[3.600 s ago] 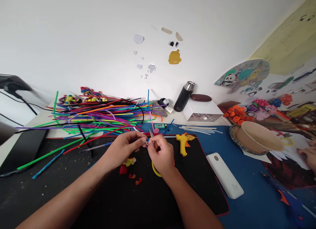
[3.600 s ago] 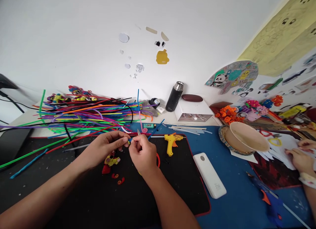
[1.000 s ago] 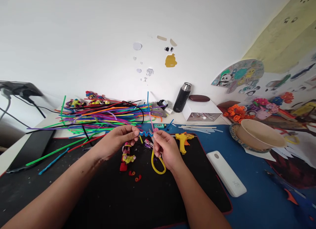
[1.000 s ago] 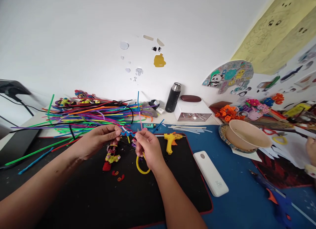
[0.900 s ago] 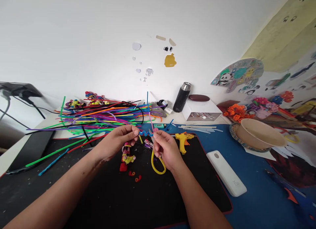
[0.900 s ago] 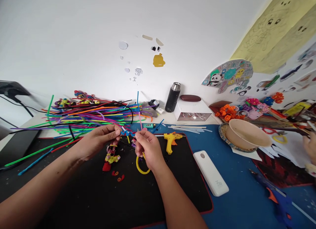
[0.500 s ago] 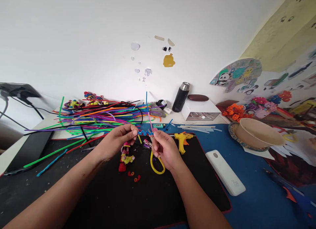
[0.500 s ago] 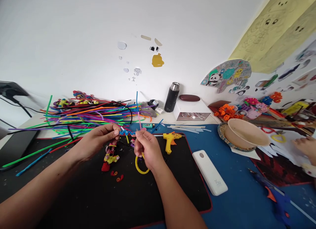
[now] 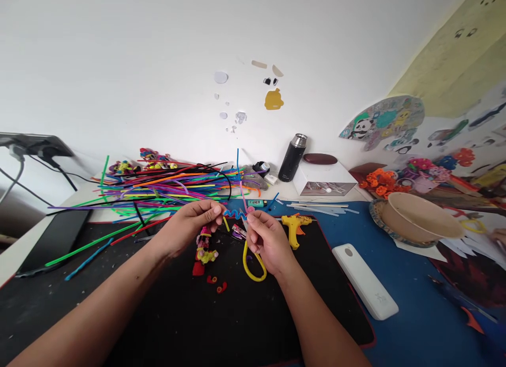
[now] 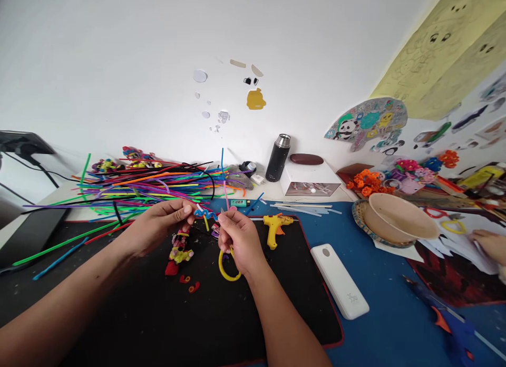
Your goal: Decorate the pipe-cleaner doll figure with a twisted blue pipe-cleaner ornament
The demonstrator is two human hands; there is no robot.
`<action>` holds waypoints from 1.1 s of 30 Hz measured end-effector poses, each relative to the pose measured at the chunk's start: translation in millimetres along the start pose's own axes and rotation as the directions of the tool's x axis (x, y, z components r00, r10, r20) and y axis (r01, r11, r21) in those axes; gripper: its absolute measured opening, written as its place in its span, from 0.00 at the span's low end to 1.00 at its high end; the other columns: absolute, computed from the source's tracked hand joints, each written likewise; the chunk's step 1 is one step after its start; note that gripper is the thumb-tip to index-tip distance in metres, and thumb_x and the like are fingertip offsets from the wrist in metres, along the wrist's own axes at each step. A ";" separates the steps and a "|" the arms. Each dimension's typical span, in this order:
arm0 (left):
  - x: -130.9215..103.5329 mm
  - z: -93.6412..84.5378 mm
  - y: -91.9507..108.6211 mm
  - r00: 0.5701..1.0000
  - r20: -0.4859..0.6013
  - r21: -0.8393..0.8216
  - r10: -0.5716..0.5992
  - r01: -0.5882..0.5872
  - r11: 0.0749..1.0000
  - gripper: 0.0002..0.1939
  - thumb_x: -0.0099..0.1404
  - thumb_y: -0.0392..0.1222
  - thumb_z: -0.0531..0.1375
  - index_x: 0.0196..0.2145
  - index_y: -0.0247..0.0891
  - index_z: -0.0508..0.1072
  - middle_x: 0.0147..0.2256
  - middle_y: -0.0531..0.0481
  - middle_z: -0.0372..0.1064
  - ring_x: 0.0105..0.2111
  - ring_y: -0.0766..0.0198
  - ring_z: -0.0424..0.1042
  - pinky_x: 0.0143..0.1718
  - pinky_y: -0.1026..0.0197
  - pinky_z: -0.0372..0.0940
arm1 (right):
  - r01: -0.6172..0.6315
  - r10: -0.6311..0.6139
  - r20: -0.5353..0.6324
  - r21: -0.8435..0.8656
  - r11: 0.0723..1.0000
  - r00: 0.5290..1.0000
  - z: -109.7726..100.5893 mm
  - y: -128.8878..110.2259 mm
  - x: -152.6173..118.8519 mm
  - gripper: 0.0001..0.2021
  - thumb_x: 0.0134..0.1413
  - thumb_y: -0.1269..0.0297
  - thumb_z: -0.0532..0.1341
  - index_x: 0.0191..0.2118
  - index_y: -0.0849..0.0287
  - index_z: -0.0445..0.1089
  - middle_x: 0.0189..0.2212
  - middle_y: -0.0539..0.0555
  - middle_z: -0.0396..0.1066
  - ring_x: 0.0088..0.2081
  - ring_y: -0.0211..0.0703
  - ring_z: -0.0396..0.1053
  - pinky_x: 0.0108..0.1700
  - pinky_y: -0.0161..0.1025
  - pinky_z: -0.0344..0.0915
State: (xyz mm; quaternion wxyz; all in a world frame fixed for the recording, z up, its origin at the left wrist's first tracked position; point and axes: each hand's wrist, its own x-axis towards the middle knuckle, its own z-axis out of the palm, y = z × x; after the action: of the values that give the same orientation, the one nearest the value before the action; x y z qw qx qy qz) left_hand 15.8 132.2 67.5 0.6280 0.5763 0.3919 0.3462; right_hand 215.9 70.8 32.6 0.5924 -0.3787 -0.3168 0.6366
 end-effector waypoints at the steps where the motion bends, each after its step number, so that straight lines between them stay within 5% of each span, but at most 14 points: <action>1: 0.0 -0.4 0.3 1.000 0.005 -0.010 0.001 -0.001 1.000 0.26 0.58 0.65 0.72 0.32 0.37 0.78 0.29 0.51 0.69 0.27 0.64 0.66 0.29 0.62 0.63 | 0.001 -0.001 0.003 0.000 1.000 1.000 -0.3 0.3 0.0 0.20 0.50 0.49 0.75 0.33 0.57 0.70 0.16 0.41 0.62 0.14 0.30 0.57 0.18 0.31 0.47; 11: -1.3 -3.5 1.6 0.998 0.016 0.062 0.055 -0.056 0.996 0.24 0.55 0.59 0.75 0.39 0.39 0.80 0.32 0.50 0.72 0.31 0.62 0.68 0.33 0.61 0.66 | -0.001 0.001 0.008 0.004 1.000 1.000 -0.6 -1.0 -0.1 0.20 0.51 0.49 0.75 0.32 0.58 0.69 0.16 0.41 0.62 0.14 0.30 0.58 0.18 0.30 0.46; 20: -2.4 -1.9 1.0 0.997 0.010 0.130 0.077 -0.077 0.988 0.21 0.62 0.60 0.71 0.34 0.38 0.77 0.29 0.52 0.70 0.30 0.63 0.66 0.33 0.62 0.64 | 0.016 -0.016 0.003 -0.061 0.998 1.000 -0.7 2.1 0.2 0.21 0.53 0.47 0.73 0.32 0.58 0.68 0.17 0.42 0.63 0.14 0.30 0.59 0.18 0.30 0.47; 26: -3.8 4.5 0.7 0.998 0.010 0.012 0.056 -0.057 0.998 0.21 0.59 0.59 0.73 0.33 0.38 0.76 0.27 0.54 0.69 0.27 0.65 0.66 0.30 0.63 0.62 | 0.048 -0.046 0.027 -0.064 0.997 0.999 -0.5 1.8 -0.9 0.22 0.56 0.42 0.71 0.37 0.58 0.71 0.18 0.43 0.65 0.15 0.31 0.60 0.18 0.30 0.48; 33: -7.8 19.5 -1.2 0.998 0.013 0.103 0.066 -0.067 0.992 0.24 0.59 0.62 0.72 0.33 0.37 0.76 0.28 0.54 0.69 0.27 0.66 0.65 0.30 0.63 0.62 | 0.015 -0.012 0.035 -0.071 0.997 0.999 3.6 9.6 -1.4 0.22 0.52 0.45 0.74 0.40 0.57 0.70 0.16 0.41 0.66 0.13 0.33 0.60 0.16 0.30 0.49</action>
State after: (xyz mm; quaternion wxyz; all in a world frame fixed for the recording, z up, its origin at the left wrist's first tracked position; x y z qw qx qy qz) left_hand 29.6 116.4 67.5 0.5875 0.6224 0.3867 0.3434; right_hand 207.9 68.6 26.5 0.5774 -0.3864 -0.3517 0.6274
